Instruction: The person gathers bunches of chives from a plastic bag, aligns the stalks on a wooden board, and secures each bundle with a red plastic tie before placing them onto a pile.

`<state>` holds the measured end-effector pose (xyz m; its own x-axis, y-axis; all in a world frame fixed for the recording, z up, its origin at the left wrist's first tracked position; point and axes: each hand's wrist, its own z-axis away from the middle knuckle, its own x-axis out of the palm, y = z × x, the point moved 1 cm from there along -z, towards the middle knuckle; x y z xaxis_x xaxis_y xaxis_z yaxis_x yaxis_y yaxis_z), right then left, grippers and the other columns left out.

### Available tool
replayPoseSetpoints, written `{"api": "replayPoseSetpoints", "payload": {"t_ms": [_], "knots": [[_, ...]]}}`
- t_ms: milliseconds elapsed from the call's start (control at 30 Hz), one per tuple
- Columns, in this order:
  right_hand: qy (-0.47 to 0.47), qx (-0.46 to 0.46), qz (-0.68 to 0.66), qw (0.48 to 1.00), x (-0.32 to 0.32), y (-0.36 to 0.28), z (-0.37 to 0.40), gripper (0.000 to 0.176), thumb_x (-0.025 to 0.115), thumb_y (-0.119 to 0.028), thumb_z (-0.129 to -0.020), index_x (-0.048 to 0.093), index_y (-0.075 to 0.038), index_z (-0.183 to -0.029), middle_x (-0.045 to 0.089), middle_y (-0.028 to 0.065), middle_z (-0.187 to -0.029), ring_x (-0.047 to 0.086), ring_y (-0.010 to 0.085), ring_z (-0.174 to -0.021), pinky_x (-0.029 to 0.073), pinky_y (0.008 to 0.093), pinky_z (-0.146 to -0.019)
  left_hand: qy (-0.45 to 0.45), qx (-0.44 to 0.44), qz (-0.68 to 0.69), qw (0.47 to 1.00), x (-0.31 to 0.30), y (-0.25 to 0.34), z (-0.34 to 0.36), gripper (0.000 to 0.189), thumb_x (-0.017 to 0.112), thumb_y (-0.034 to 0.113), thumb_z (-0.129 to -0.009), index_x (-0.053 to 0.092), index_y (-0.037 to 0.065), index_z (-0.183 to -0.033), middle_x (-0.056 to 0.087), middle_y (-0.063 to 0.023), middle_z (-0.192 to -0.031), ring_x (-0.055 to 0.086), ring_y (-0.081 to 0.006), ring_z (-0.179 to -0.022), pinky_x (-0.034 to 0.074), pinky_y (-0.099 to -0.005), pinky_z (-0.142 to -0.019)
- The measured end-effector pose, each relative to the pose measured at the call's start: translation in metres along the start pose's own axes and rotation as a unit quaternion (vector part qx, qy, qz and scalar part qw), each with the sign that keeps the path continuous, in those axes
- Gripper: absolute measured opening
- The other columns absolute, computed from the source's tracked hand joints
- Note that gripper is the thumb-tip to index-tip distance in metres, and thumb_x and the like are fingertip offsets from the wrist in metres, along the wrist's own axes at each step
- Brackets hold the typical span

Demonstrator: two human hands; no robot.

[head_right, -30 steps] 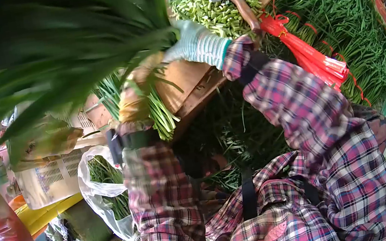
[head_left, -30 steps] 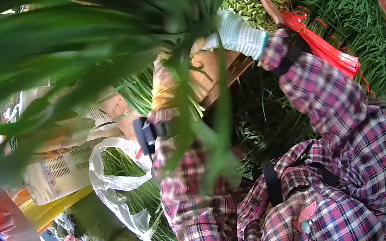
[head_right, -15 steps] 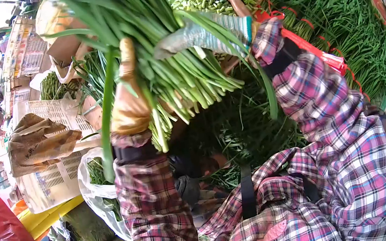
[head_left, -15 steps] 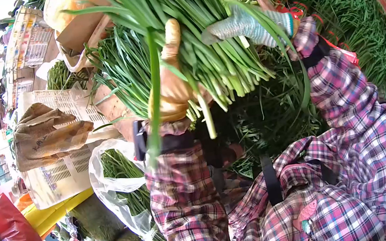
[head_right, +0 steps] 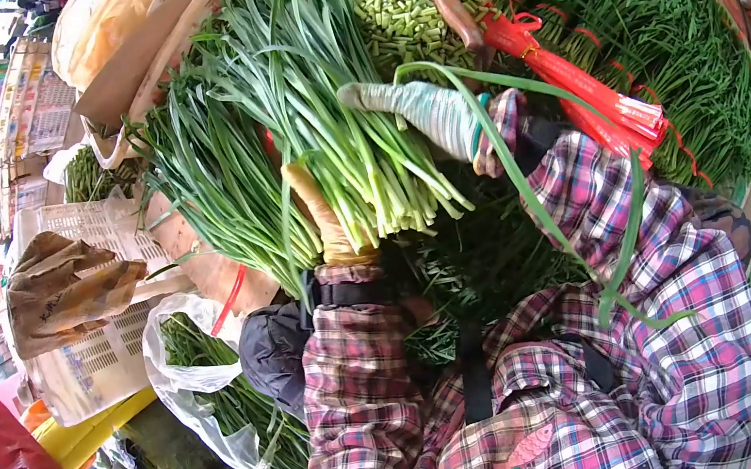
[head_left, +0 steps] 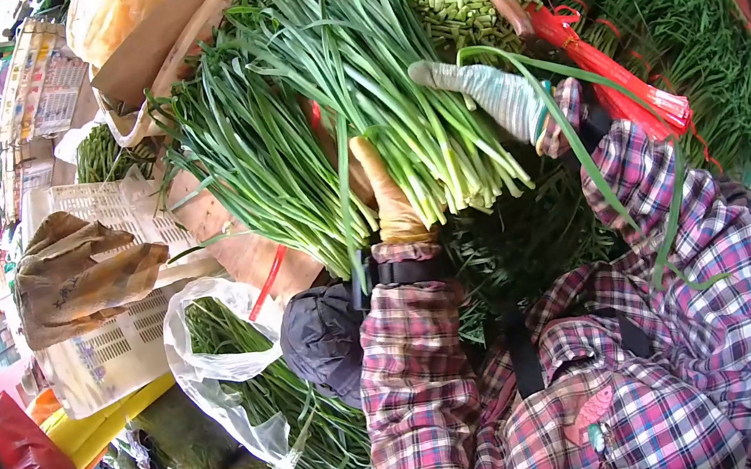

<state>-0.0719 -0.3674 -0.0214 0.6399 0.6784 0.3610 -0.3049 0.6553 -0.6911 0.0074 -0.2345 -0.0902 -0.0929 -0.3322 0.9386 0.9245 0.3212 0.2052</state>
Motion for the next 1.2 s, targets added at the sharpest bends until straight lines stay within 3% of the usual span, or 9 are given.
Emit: {"api": "replayPoseSetpoints", "payload": {"t_ms": [267,367,633,733,867,933,1067,1133,1200], "knots": [[-0.016,-0.35,0.333,0.875,-0.013,-0.007,-0.023,0.077,0.046,-0.077,-0.07,0.064,-0.002,-0.065,0.056,0.0105,-0.053,0.055,0.0199,-0.052,0.044,0.034,-0.054,-0.041,-0.006,0.061,0.997,-0.008,-0.022,0.001,0.069,0.054,0.057,-0.08,0.044,0.008,-0.127,0.051,-0.0103,-0.124,0.051,-0.0277,-0.109,0.041,-0.0444,-0.095],[0.025,-0.09,0.674,0.733,-0.023,-0.045,-0.013,0.07,0.046,-0.068,-0.078,0.064,-0.001,-0.088,0.054,0.0054,-0.06,0.05,0.0155,-0.048,0.042,0.0301,-0.047,-0.017,0.007,0.114,0.993,-0.019,-0.029,-0.002,0.068,0.055,0.056,-0.08,0.044,0.008,-0.127,0.052,-0.0105,-0.123,0.052,-0.0276,-0.108,0.041,-0.0453,-0.095],[-0.004,-0.103,0.409,0.907,0.017,-0.091,0.026,0.046,0.07,-0.038,-0.076,0.059,0.0,-0.1,0.058,0.0067,-0.073,0.048,0.0078,-0.047,0.037,0.0198,-0.039,-0.096,-0.041,0.187,0.977,-0.013,-0.037,-0.002,0.084,0.063,0.057,-0.072,0.036,0.006,-0.133,0.037,-0.0166,-0.136,0.036,-0.036,-0.123,0.029,-0.0504,-0.104],[0.17,-0.447,0.583,0.657,0.031,-0.094,0.039,0.045,0.065,-0.04,-0.077,0.063,-0.004,-0.103,0.063,0.0062,-0.08,0.056,0.0097,-0.055,0.046,0.0209,-0.048,-0.065,-0.037,0.184,0.98,-0.031,-0.04,-0.005,0.069,0.064,0.049,-0.076,0.044,0.007,-0.127,0.05,-0.0138,-0.124,0.048,-0.0314,-0.112,0.037,-0.049,-0.098],[0.086,-0.072,0.59,0.799,0.057,-0.118,0.053,0.033,0.06,-0.028,-0.084,0.061,-0.005,-0.107,0.065,0.0128,-0.093,0.064,0.0227,-0.072,0.052,0.0298,-0.061,-0.026,-0.052,0.2,0.978,-0.037,-0.042,-0.001,0.057,0.063,0.042,-0.08,0.048,0.008,-0.123,0.055,-0.012,-0.118,0.053,-0.0294,-0.106,0.041,-0.0483,-0.094],[0.085,-0.663,0.696,0.262,0.018,-0.101,0.032,0.029,0.064,-0.034,-0.077,0.066,-0.008,-0.089,0.065,0.0093,-0.081,0.06,0.0173,-0.056,0.048,0.0296,-0.053,0.01,-0.033,0.112,0.993,-0.038,-0.042,-0.002,0.073,0.064,0.051,-0.075,0.042,0.004,-0.128,0.045,-0.0169,-0.129,0.044,-0.0327,-0.116,0.035,-0.0497,-0.099],[-0.226,-0.115,0.862,0.438,0.036,-0.053,0.044,0.021,0.057,-0.029,-0.078,0.062,-0.01,-0.07,0.061,0.0088,-0.066,0.06,0.0303,-0.061,0.048,0.0419,-0.062,0.006,-0.073,0.194,0.978,-0.037,-0.04,-0.001,0.065,0.06,0.052,-0.077,0.05,0.005,-0.12,0.058,-0.0147,-0.112,0.056,-0.032,-0.099,0.044,-0.0498,-0.088],[-0.253,-0.287,0.877,0.29,0.02,-0.06,0.033,0.027,0.056,-0.033,-0.078,0.062,-0.009,-0.068,0.06,0.0078,-0.062,0.06,0.0303,-0.063,0.048,0.0416,-0.061,-0.039,-0.079,0.16,0.983,-0.027,-0.04,0.002,0.074,0.055,0.057,-0.078,0.043,0.002,-0.126,0.05,-0.0203,-0.121,0.053,-0.0352,-0.104,0.045,-0.05,-0.087],[-0.064,-0.042,0.971,0.228,0.019,-0.056,0.034,0.025,0.057,-0.03,-0.078,0.063,-0.009,-0.065,0.062,0.0088,-0.063,0.062,0.026,-0.063,0.048,0.0363,-0.056,-0.124,-0.11,0.217,0.962,-0.011,-0.035,0.003,0.075,0.054,0.052,-0.081,0.035,0.001,-0.132,0.043,-0.0215,-0.129,0.051,-0.036,-0.109,0.045,-0.0478,-0.09]]}}
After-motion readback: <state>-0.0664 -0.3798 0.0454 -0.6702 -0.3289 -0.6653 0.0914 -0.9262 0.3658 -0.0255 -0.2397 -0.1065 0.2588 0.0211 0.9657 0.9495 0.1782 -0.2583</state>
